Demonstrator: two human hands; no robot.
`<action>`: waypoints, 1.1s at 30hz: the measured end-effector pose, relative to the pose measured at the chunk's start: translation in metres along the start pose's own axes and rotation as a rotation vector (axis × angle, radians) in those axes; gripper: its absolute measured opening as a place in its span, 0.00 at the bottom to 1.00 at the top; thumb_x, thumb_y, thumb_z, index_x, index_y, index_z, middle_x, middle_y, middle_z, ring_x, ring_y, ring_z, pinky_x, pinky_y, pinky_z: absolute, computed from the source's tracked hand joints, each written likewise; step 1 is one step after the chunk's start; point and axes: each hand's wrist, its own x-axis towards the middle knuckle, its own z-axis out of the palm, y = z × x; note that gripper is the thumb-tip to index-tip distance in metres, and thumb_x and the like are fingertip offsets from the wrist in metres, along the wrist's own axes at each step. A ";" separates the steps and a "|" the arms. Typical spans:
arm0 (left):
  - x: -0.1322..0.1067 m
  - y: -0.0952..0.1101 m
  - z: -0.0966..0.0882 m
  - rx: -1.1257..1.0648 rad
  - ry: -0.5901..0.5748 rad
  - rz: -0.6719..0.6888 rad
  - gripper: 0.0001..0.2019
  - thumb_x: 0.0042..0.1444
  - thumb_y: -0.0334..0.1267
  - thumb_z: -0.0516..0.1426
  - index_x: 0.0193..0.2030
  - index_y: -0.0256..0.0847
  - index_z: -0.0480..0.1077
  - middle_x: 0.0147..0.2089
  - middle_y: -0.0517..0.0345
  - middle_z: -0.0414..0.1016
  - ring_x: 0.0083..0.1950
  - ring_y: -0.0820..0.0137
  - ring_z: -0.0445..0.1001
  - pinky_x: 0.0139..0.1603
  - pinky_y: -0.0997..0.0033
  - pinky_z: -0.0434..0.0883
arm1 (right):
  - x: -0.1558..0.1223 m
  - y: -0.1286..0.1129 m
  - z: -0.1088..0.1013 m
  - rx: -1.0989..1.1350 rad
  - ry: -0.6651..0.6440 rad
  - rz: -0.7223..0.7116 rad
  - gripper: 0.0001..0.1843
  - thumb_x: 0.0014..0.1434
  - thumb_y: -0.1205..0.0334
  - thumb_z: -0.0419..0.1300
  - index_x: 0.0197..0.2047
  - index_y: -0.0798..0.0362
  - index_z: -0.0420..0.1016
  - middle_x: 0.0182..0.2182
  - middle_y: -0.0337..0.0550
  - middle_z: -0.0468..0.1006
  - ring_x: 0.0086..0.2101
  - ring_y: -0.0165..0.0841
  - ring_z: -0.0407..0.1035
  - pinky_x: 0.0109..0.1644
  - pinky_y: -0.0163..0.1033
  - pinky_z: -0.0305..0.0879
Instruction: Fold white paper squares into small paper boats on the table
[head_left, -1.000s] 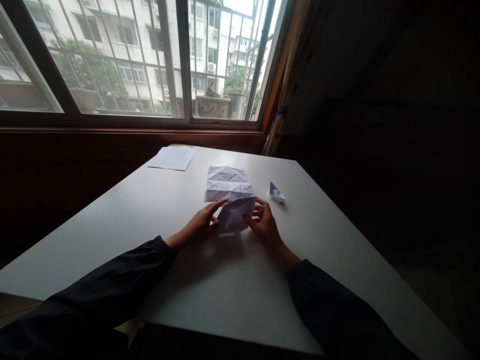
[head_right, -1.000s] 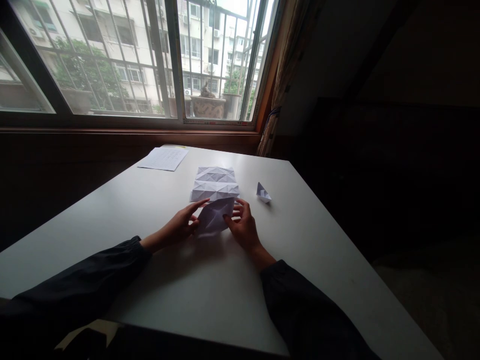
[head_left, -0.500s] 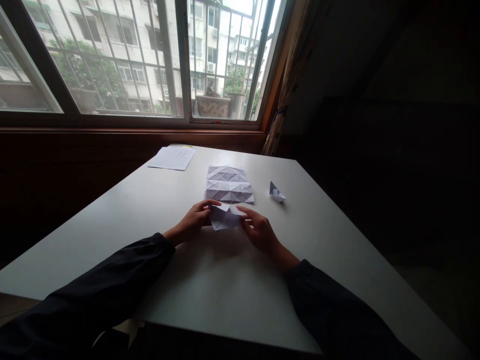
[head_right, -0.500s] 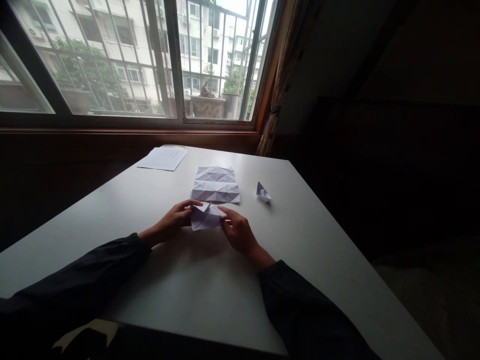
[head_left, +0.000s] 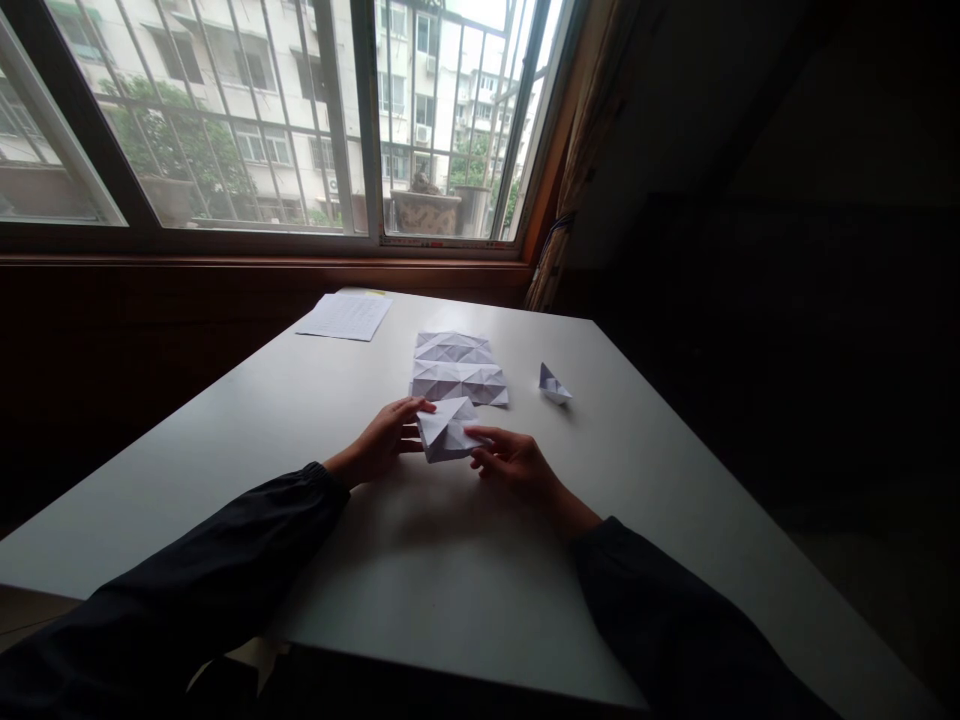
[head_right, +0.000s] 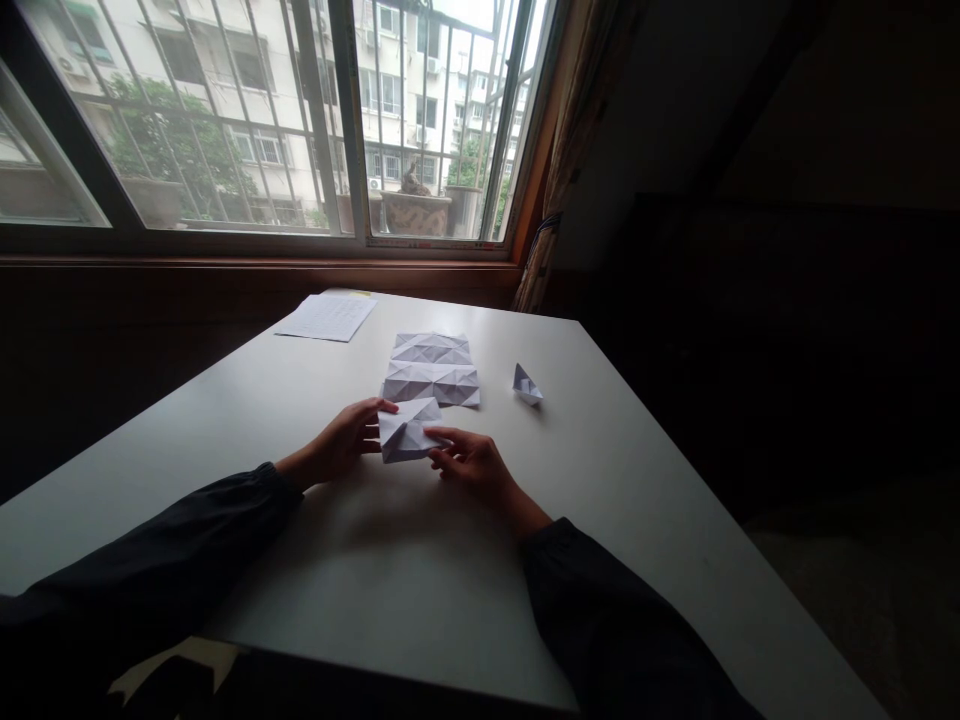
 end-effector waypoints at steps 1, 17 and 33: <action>0.001 -0.002 -0.001 0.022 -0.016 0.017 0.23 0.59 0.56 0.61 0.50 0.39 0.70 0.48 0.50 0.73 0.40 0.67 0.78 0.35 0.71 0.76 | 0.000 0.000 -0.001 0.000 -0.010 0.009 0.30 0.59 0.47 0.69 0.61 0.53 0.77 0.34 0.45 0.84 0.29 0.34 0.79 0.35 0.43 0.79; 0.005 -0.015 -0.001 0.185 -0.122 0.222 0.17 0.52 0.43 0.70 0.45 0.35 0.78 0.37 0.51 0.78 0.36 0.68 0.76 0.34 0.72 0.71 | 0.006 -0.003 0.000 0.174 0.101 0.057 0.19 0.57 0.50 0.69 0.47 0.53 0.83 0.31 0.43 0.84 0.32 0.39 0.81 0.43 0.51 0.81; 0.006 -0.012 -0.002 0.762 -0.054 0.604 0.20 0.57 0.42 0.66 0.55 0.39 0.74 0.50 0.46 0.75 0.43 0.67 0.77 0.36 0.72 0.79 | 0.007 -0.007 -0.002 -0.864 0.281 -0.339 0.23 0.67 0.64 0.58 0.64 0.43 0.73 0.52 0.51 0.73 0.40 0.38 0.74 0.44 0.46 0.77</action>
